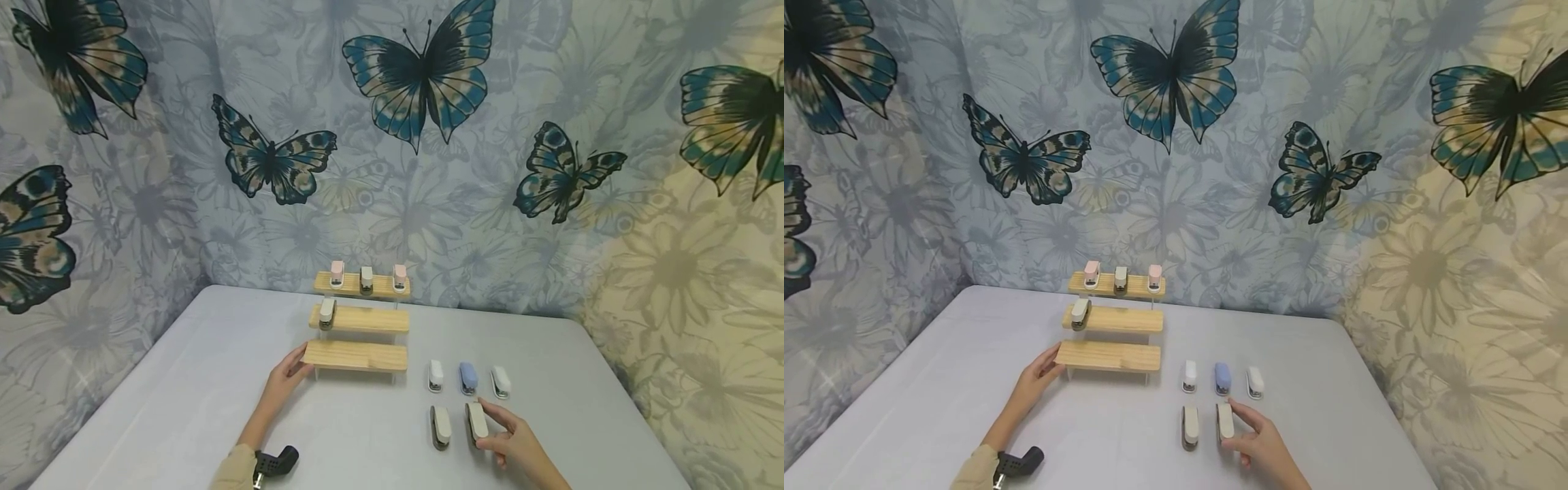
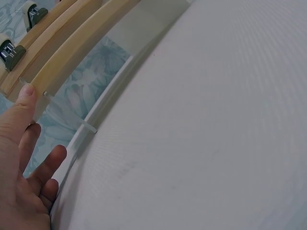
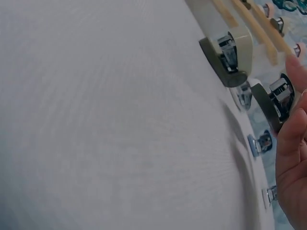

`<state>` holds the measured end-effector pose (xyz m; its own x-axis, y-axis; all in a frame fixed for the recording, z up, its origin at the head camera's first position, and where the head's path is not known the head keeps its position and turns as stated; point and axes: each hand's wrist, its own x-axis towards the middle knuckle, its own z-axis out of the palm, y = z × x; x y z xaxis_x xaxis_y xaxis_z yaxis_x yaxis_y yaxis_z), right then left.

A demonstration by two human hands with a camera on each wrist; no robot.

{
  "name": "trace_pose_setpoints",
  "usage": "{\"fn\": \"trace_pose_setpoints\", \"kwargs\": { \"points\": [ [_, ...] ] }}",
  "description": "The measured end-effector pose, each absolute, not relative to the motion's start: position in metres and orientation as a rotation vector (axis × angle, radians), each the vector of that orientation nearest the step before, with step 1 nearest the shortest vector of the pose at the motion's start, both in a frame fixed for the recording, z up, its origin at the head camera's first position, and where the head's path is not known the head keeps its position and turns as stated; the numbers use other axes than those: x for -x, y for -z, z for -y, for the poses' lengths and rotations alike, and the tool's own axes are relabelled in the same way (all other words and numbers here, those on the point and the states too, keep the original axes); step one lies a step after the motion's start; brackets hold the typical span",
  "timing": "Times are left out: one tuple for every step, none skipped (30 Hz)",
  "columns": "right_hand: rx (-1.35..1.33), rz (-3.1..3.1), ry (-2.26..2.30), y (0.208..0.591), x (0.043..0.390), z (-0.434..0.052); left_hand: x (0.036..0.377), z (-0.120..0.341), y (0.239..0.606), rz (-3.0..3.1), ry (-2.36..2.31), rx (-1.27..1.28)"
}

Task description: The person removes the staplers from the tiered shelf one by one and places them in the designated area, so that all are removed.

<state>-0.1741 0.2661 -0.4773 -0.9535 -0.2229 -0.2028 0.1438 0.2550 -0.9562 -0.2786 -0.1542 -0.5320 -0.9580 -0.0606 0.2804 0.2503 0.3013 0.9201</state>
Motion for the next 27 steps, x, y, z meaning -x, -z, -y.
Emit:
{"fn": "trace_pose_setpoints", "kwargs": {
  "points": [
    [0.069,-2.232,1.754,0.479,0.174,-0.267,0.278,0.154,0.532,2.308,1.708,0.168],
    [0.057,-2.233,1.75,0.48,0.174,-0.268,0.278,0.154,0.532,2.307,1.708,0.167],
    [0.044,-2.222,1.756,0.482,0.174,-0.268,0.278,0.155,0.533,2.307,1.709,0.165],
    [0.035,-2.216,1.765,0.483,0.175,-0.269,0.277,0.155,0.533,2.308,1.704,0.176],
    [0.028,-2.206,1.773,0.485,0.175,-0.27,0.277,0.155,0.533,2.311,1.698,0.188],
    [0.024,-2.194,1.783,0.486,0.175,-0.271,0.277,0.156,0.533,2.313,1.693,0.2],
    [0.023,-2.187,1.793,0.488,0.175,-0.272,0.277,0.156,0.533,2.311,1.695,0.212],
    [0.016,-2.177,1.804,0.489,0.176,-0.273,0.277,0.156,0.533,2.314,1.693,0.224],
    [0.021,-2.175,1.813,0.491,0.176,-0.273,0.277,0.156,0.533,2.315,1.692,0.232],
    [0.022,-2.181,1.817,0.492,0.176,-0.273,0.277,0.157,0.532,2.316,1.691,0.242],
    [0.026,-2.19,1.81,0.493,0.176,-0.273,0.278,0.157,0.532,2.314,1.696,0.237],
    [0.032,-2.196,1.804,0.494,0.177,-0.273,0.278,0.157,0.532,2.311,1.694,0.238],
    [0.037,-2.21,1.794,0.495,0.177,-0.272,0.278,0.157,0.532,2.31,1.69,0.242],
    [0.04,-2.215,1.795,0.495,0.178,-0.272,0.279,0.157,0.532,2.312,1.682,0.246],
    [0.042,-2.222,1.793,0.496,0.178,-0.272,0.279,0.157,0.532,2.309,1.679,0.248],
    [0.04,-2.221,1.797,0.496,0.179,-0.271,0.279,0.157,0.531,2.311,1.676,0.255],
    [0.045,-2.214,1.801,0.496,0.179,-0.271,0.279,0.157,0.531,2.308,1.682,0.251],
    [0.046,-2.208,1.809,0.496,0.179,-0.272,0.279,0.157,0.531,2.31,1.683,0.244],
    [0.047,-2.209,1.809,0.496,0.179,-0.272,0.278,0.156,0.53,2.31,1.689,0.228],
    [0.046,-2.203,1.807,0.496,0.179,-0.272,0.278,0.156,0.53,2.307,1.698,0.212],
    [0.048,-2.201,1.801,0.496,0.18,-0.272,0.278,0.155,0.53,2.305,1.707,0.197],
    [0.05,-2.198,1.793,0.496,0.18,-0.272,0.278,0.155,0.53,2.307,1.713,0.179],
    [0.051,-2.194,1.785,0.496,0.18,-0.273,0.278,0.154,0.53,2.303,1.718,0.16],
    [0.059,-2.181,1.786,0.496,0.18,-0.273,0.278,0.154,0.53,2.304,1.718,0.153],
    [0.066,-2.16,1.79,0.496,0.18,-0.274,0.278,0.154,0.53,2.303,1.719,0.148],
    [0.064,-2.136,1.801,0.495,0.179,-0.274,0.278,0.154,0.531,2.302,1.721,0.148],
    [0.066,-2.126,1.802,0.495,0.178,-0.274,0.278,0.154,0.531,2.299,1.724,0.151]
  ]
}}
